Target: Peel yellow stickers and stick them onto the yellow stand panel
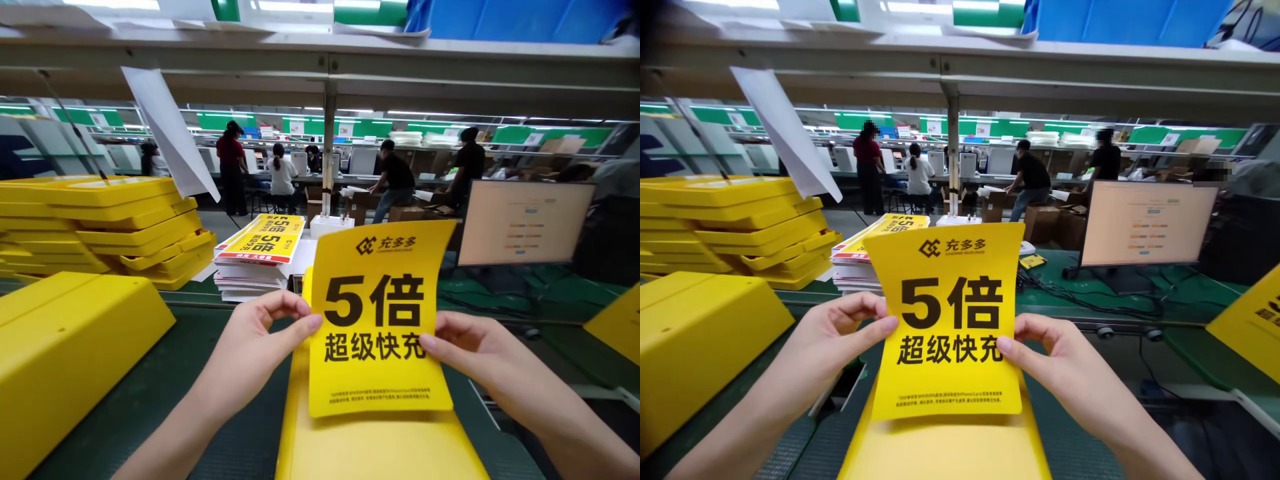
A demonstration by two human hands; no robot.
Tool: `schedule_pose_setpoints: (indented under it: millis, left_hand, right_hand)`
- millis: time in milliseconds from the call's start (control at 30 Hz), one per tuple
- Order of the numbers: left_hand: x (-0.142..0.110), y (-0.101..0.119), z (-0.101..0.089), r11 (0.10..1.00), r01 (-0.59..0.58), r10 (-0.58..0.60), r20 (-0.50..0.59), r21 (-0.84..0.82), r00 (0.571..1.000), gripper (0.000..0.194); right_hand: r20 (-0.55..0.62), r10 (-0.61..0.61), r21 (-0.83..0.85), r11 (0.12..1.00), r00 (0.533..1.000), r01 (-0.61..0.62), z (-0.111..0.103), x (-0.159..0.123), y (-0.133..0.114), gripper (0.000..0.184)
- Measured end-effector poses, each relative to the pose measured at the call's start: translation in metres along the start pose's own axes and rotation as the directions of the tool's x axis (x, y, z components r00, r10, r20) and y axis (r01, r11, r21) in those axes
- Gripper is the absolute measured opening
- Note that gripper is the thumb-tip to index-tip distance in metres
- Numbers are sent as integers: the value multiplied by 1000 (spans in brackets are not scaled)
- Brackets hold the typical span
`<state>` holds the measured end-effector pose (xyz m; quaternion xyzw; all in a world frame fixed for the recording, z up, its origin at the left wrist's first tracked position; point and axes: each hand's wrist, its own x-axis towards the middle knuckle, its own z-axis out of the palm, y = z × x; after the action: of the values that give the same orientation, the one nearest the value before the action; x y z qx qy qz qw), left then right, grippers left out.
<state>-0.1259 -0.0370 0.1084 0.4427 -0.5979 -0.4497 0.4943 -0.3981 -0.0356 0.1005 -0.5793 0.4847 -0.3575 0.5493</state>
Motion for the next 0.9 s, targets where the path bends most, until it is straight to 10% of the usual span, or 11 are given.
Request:
schedule_pose_setpoints:
  millis: [900]
  left_hand:
    - [7,-29,0,992,113,-114,24,57,993,21]
  right_hand:
    - [35,142,-81,987,989,-139,-2,8,14,19]
